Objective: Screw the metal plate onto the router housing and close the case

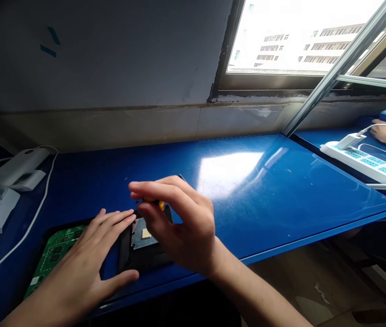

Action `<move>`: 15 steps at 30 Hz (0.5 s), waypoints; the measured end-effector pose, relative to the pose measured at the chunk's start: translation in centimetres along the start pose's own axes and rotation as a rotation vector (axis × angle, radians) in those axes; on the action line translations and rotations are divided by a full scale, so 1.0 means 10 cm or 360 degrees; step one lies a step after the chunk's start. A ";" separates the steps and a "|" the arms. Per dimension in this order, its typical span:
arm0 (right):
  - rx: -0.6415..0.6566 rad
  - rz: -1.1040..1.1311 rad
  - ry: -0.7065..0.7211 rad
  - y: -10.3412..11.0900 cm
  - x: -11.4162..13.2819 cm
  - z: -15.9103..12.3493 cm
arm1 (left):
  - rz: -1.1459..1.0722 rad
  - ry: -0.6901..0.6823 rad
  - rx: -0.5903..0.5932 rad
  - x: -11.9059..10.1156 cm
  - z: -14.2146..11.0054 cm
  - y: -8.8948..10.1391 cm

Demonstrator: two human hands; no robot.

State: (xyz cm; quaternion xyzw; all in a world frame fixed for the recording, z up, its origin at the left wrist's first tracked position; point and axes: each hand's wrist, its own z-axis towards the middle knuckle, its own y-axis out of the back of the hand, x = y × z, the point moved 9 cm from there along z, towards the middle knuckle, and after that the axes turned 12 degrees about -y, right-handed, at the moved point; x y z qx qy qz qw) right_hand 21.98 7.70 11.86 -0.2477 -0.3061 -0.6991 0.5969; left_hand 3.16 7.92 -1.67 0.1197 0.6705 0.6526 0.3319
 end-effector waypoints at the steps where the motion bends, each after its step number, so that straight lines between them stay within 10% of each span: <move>1: 0.0003 0.0008 -0.0003 -0.01 0.01 -0.02 | -0.0001 0.0007 -0.0004 0.00 0.00 0.00; 15: -0.0168 -0.0298 0.0084 0.08 0.08 -0.01 | -0.0112 0.0059 0.0092 -0.02 0.01 0.00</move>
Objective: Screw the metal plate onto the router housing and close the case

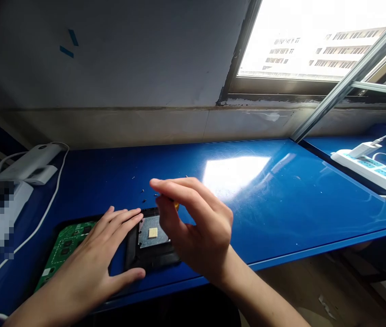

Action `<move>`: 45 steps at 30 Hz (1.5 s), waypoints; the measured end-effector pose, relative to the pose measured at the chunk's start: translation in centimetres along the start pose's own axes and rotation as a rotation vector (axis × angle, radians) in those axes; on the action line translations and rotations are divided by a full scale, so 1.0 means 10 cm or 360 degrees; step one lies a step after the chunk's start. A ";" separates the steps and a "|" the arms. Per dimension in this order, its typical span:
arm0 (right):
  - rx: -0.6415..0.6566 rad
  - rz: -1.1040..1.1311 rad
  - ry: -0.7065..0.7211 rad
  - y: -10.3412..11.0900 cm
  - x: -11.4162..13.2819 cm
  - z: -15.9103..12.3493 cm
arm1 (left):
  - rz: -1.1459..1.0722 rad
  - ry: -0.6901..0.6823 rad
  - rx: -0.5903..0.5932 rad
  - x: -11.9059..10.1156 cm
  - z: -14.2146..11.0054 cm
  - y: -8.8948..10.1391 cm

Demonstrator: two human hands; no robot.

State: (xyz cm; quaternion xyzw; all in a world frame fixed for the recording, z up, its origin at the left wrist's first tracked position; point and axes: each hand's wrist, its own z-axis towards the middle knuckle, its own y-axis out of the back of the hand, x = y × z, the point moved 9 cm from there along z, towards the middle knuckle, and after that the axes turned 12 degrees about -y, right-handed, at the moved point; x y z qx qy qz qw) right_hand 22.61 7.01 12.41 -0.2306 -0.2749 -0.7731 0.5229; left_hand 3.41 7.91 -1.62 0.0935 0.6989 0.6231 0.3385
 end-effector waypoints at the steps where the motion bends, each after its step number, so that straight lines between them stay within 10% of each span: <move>1: 0.0030 0.0059 -0.0018 -0.01 -0.01 -0.02 | 0.0000 0.0004 0.0011 0.00 0.00 -0.01; 36: 0.0003 -0.0051 0.0197 0.01 0.15 -0.06 | -0.0098 0.0011 0.0022 0.00 0.01 -0.01; 45: 0.0119 0.0141 -0.0034 -0.06 -0.04 -0.10 | -0.0134 0.0031 0.0083 -0.03 0.02 0.00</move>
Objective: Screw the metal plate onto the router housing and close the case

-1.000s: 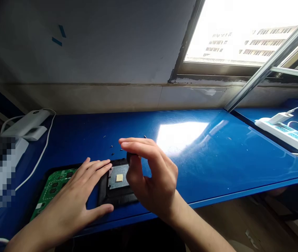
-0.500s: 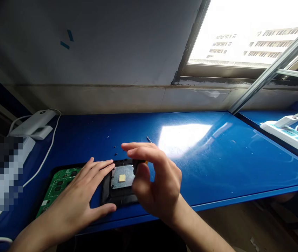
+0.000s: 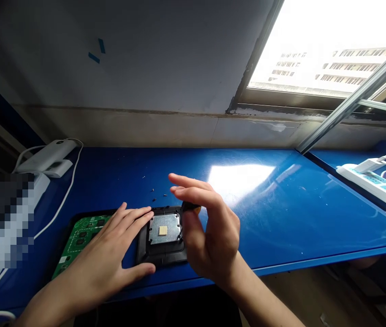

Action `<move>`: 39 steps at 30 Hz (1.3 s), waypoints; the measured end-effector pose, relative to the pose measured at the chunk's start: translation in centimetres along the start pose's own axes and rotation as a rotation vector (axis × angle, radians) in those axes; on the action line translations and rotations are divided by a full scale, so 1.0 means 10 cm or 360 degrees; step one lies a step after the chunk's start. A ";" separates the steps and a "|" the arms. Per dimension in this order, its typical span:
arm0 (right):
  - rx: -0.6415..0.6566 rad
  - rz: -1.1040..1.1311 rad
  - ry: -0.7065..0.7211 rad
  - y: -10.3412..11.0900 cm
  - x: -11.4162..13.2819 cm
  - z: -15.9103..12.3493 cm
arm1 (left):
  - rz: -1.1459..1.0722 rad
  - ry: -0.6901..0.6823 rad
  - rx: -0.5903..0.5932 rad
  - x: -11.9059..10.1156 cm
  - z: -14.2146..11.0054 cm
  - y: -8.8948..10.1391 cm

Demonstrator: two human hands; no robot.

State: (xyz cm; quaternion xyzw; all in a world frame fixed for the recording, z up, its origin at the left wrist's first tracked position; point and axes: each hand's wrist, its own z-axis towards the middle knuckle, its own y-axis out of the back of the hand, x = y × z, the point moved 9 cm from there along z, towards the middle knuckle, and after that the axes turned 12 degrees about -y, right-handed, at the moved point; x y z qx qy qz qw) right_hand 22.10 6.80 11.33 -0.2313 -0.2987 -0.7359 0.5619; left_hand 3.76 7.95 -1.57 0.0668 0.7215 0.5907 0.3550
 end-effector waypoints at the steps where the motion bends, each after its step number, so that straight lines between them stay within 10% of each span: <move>1: -0.0013 -0.0026 0.0042 0.01 0.02 0.00 | -0.0007 0.0004 0.0010 0.00 0.00 0.00; 6: -0.0247 -0.0201 0.0116 0.08 0.07 0.02 | -0.0019 0.0007 0.0019 -0.03 0.00 0.03; 39: -0.0212 -0.0031 -0.0066 0.12 -0.01 0.04 | -0.0043 -0.0114 -0.0097 -0.08 0.00 0.07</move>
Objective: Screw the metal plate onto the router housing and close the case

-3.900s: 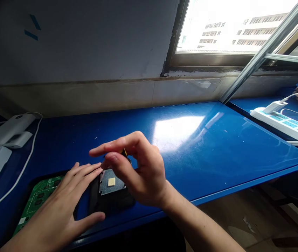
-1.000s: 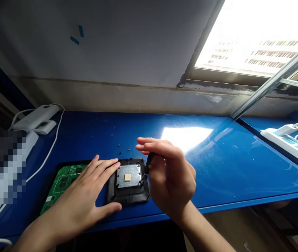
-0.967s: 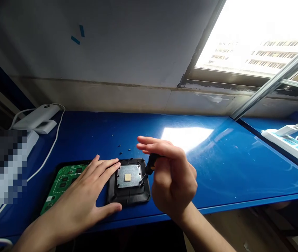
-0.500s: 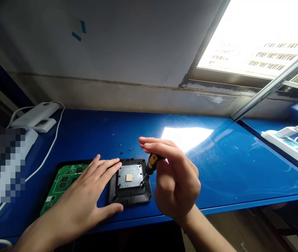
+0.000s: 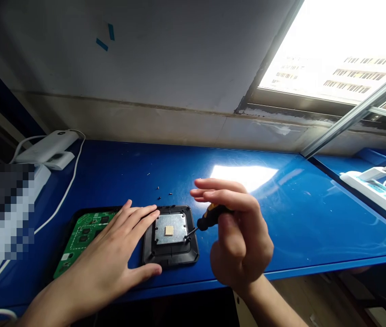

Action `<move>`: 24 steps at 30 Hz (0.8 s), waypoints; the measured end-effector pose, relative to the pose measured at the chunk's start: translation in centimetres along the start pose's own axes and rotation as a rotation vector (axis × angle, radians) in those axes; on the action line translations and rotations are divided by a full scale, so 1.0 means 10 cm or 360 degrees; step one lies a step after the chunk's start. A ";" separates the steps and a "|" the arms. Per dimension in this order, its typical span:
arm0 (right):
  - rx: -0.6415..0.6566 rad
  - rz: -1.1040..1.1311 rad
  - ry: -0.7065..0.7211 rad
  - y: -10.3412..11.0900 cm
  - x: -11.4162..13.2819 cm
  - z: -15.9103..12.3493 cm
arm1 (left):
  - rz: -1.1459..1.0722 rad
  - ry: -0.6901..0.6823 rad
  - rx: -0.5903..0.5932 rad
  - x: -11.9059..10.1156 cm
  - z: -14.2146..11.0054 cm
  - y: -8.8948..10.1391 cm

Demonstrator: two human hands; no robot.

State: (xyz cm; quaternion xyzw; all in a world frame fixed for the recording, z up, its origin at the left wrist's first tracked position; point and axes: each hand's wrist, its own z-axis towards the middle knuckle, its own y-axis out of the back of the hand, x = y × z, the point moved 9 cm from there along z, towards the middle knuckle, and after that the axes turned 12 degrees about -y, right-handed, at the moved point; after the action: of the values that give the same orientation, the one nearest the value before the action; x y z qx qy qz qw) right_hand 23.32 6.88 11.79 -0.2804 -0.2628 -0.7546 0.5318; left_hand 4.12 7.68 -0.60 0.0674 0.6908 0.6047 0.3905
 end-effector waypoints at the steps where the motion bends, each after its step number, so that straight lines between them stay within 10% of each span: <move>1: -0.0037 -0.0084 0.0083 0.02 0.04 0.00 | -0.0003 -0.0004 -0.0004 0.00 0.01 0.00; 11: 0.0043 0.0142 -0.0022 -0.07 -0.01 -0.02 | -0.0007 0.0002 -0.0048 0.03 0.01 0.00; 17: -0.0060 -0.0103 0.0297 0.00 0.11 -0.03 | 0.0018 0.0022 0.0018 0.01 0.03 -0.01; 24: -0.0004 0.0147 -0.0036 -0.02 -0.01 -0.05 | -0.0003 0.0045 0.0048 0.01 0.01 -0.01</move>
State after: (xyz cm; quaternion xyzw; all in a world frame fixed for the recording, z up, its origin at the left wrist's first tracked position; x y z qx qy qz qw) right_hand 23.10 6.62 11.39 -0.3014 -0.2545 -0.7265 0.5627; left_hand 4.17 7.83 -0.74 0.0640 0.7053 0.5948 0.3804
